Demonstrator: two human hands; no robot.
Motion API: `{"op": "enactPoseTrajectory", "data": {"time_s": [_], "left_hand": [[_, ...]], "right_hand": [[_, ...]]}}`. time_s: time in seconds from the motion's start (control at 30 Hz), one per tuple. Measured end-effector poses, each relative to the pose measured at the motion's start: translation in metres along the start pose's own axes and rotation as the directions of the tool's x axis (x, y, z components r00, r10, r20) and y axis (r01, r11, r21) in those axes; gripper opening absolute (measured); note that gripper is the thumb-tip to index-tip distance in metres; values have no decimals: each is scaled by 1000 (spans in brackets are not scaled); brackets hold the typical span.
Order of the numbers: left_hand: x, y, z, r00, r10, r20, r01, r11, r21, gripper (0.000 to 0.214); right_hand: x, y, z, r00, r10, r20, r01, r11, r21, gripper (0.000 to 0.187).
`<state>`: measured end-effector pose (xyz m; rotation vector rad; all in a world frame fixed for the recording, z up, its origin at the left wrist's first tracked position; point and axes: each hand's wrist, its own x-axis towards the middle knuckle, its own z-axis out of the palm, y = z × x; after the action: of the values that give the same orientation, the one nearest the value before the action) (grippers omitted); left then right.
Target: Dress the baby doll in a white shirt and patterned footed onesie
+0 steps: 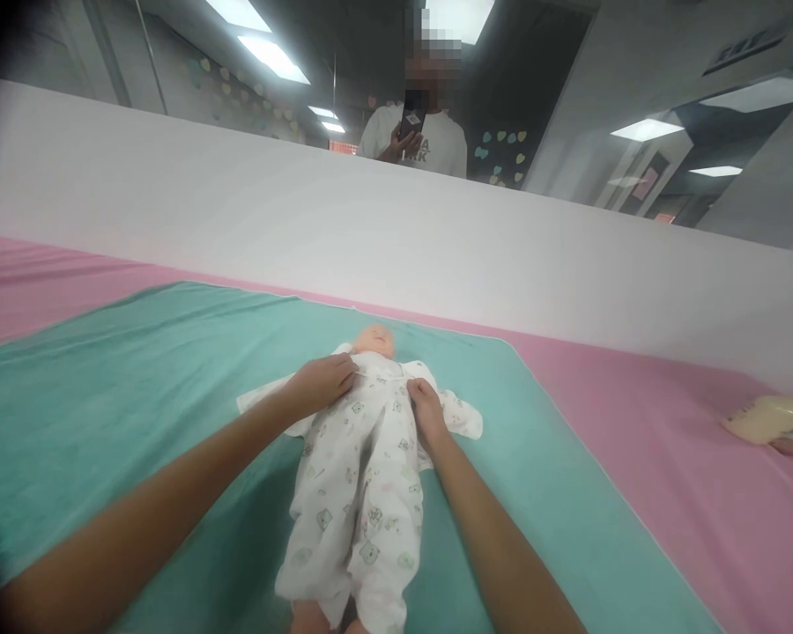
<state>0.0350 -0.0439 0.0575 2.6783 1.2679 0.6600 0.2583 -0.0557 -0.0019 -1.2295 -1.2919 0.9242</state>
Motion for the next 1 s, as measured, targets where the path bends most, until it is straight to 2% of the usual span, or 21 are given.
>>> {"op": "enactPoseTrajectory", "data": {"time_s": [0.1, 0.17, 0.23, 0.3, 0.33, 0.4, 0.43, 0.5, 0.53, 0.6, 0.7, 0.77, 0.83, 0.9, 0.93, 1.0], "left_hand": [[10, 2, -2, 985, -174, -25, 166, 969, -183, 24], [12, -3, -6, 945, -327, 11, 302, 861, -409, 25], [9, -11, -11, 921, -368, 123, 369, 733, -572, 26], [5, -19, -14, 902, -367, 225, 419, 623, -660, 26], [3, -22, -14, 896, -373, 241, 432, 604, -669, 26], [-1, -22, -8, 899, -406, 164, 417, 677, -607, 24], [-2, -19, -3, 907, -412, 85, 390, 747, -538, 22], [-5, -13, 7, 931, -354, -89, 309, 894, -323, 19], [-8, -10, 11, 941, -305, -147, 272, 939, -209, 19], [-14, -6, 16, 953, -234, -194, 232, 972, -37, 21], [-33, 0, 13, 944, -277, -179, 282, 959, 6, 20], [-57, 9, 6, 935, -320, -152, 317, 947, -45, 15], [-92, 28, 1, 939, -325, -113, 312, 943, -118, 8], [-132, 53, -1, 945, -324, -39, 307, 925, -224, 9], [-152, 68, -1, 950, -314, 8, 304, 912, -276, 11], [-186, 95, 3, 964, -249, 88, 264, 887, -378, 12]], "right_hand": [[0, 0, 1, 999, 38, -24, -36, 998, 54, 41], [0, 0, 1, 998, 35, -43, -35, 999, 5, 40], [1, 1, 0, 998, 23, -60, -27, 997, -66, 39], [2, 2, 1, 996, 9, -88, -21, 990, -139, 37], [2, 3, 2, 994, -5, -105, -13, 985, -175, 37], [0, 4, 5, 990, -53, -130, 20, 970, -242, 35], [-1, 4, 6, 988, -84, -132, 44, 960, -275, 35], [-5, 2, 7, 984, -142, -111, 95, 931, -351, 33], [-7, 1, 6, 981, -168, -95, 118, 911, -396, 32], [-10, -3, 3, 973, -222, -68, 161, 856, -492, 28], [-21, -15, -6, 954, -299, -16, 232, 771, -593, 20], [-37, -29, -12, 946, -324, 33, 273, 735, -621, 16], [-65, -48, -16, 943, -312, 113, 311, 708, -635, 16], [-104, -68, -17, 926, -241, 289, 375, 670, -641, 21], [-125, -75, -15, 884, -192, 426, 446, 621, -644, 25], [-166, -85, -8, 736, -162, 657, 638, 490, -594, 29]]}}
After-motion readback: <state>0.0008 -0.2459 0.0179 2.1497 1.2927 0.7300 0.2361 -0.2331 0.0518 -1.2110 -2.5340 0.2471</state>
